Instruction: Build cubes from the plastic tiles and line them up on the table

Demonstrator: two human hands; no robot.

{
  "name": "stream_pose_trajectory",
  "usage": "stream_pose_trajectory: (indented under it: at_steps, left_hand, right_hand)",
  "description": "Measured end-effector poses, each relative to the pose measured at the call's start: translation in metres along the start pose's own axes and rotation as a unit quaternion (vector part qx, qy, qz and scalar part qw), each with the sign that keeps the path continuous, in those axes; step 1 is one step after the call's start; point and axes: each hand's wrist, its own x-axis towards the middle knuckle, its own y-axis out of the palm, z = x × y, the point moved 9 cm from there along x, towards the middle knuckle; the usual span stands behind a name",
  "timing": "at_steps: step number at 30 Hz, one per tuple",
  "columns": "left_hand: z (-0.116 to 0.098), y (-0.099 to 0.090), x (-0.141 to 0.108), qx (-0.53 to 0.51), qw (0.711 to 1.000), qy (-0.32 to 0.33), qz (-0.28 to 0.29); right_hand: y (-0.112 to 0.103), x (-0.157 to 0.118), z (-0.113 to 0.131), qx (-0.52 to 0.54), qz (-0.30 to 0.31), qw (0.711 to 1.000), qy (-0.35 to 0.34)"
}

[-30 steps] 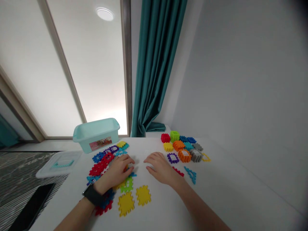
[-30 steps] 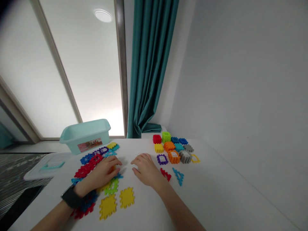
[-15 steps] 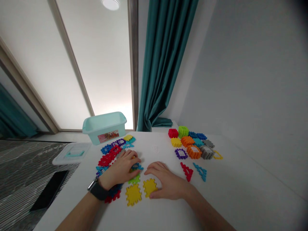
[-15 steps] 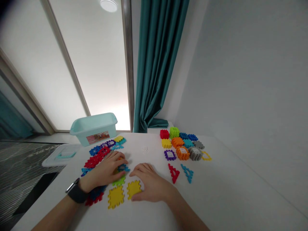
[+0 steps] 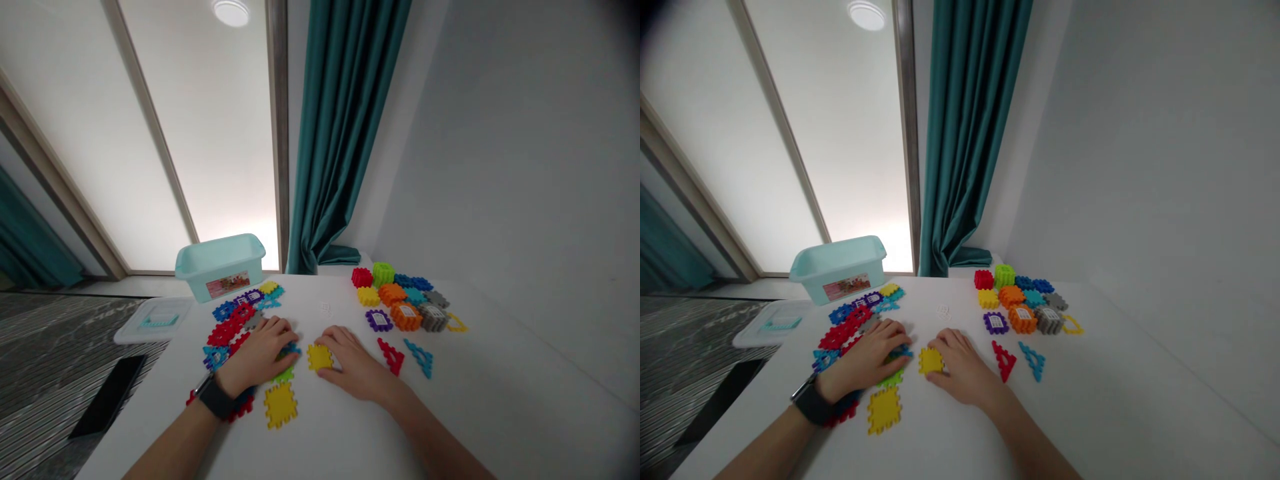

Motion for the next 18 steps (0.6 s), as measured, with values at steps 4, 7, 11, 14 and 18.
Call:
stream_pose_trajectory:
  at_steps: [4,7,11,14,18]
  left_hand:
    - [-0.007,0.006,0.001,-0.006,1.0,-0.006,-0.008]
    - [-0.011,0.011,0.003,-0.009,1.0,-0.009,-0.028]
    - [-0.011,0.017,0.004,-0.015,0.999,-0.023,-0.038]
    - [-0.009,0.018,0.004,-0.022,0.999,-0.021,-0.033]
    - [-0.009,0.016,0.003,-0.024,0.999,-0.014,-0.033]
  right_hand:
    - [0.002,0.001,0.0,-0.011,-0.02,1.0,-0.009]
    - [0.003,0.003,0.0,-0.015,-0.03,0.999,-0.009]
    - [0.001,0.003,0.0,-0.004,-0.014,1.0,-0.023]
    - [-0.001,0.002,-0.003,0.015,0.001,0.999,-0.037]
    - [-0.004,0.001,-0.006,0.028,-0.001,0.999,-0.039]
